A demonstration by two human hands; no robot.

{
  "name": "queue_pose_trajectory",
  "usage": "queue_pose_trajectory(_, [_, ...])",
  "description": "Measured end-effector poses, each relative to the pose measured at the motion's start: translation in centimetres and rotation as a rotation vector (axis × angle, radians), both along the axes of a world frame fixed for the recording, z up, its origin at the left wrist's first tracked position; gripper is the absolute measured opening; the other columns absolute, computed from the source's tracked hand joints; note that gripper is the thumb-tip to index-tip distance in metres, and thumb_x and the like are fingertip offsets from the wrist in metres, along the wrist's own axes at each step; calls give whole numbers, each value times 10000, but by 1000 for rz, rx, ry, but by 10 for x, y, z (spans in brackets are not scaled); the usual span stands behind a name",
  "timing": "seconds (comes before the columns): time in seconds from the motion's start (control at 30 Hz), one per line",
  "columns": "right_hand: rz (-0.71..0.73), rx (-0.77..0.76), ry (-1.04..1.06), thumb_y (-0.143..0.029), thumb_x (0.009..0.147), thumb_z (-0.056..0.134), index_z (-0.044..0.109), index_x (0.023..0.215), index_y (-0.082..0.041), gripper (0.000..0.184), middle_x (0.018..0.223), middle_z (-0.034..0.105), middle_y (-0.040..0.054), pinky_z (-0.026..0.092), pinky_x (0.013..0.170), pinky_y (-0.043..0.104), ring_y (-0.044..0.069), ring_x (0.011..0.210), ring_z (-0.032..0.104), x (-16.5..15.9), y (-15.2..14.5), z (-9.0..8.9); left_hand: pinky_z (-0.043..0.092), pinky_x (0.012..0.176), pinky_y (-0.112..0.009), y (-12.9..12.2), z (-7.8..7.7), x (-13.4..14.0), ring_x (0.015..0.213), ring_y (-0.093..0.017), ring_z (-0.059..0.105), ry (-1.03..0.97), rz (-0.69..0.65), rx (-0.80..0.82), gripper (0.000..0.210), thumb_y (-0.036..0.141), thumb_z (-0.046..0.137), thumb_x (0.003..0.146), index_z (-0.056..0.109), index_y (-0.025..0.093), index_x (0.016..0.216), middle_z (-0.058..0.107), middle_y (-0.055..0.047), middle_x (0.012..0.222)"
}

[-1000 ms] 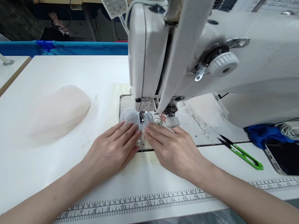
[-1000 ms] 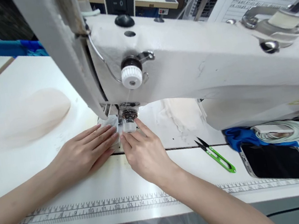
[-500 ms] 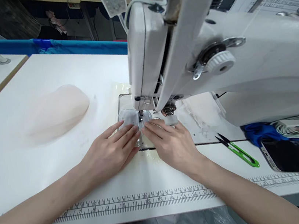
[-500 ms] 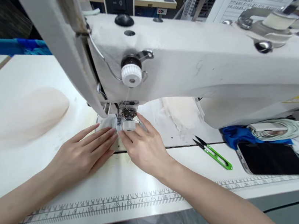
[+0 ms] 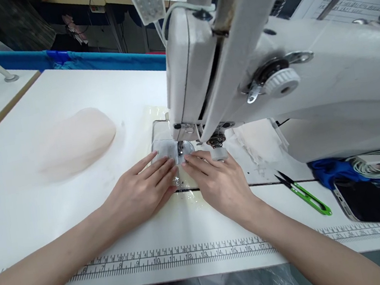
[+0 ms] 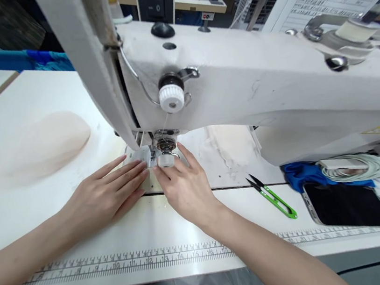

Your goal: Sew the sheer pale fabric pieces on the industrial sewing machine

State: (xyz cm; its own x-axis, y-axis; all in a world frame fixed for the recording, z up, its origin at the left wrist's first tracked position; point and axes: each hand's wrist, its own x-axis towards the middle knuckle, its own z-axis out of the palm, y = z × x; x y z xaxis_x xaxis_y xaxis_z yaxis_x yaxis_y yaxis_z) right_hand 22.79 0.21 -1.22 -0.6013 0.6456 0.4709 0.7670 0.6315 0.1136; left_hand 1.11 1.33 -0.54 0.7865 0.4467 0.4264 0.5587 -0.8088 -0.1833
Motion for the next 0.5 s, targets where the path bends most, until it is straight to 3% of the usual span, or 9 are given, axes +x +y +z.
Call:
queue_pose_trajectory(0.27, [-24,8,16,39,821,443,687,1128,-195,456,987,749,25,306,1130,474,200,960,638,2,5,-1,478,1052,-452,0,-4,-1,1146,-264,635,-22,44,-38,326,270,516,959,640,104,1211,666,-122,1228])
queue_pose_trajectory(0.5, [-17,22,33,16,837,465,730,1011,-205,386,972,749,12,274,1153,467,189,890,630,2,5,-1,446,1090,-448,-2,-3,-1,1129,-245,646,-31,41,-24,316,273,517,958,650,117,1198,677,-109,1211])
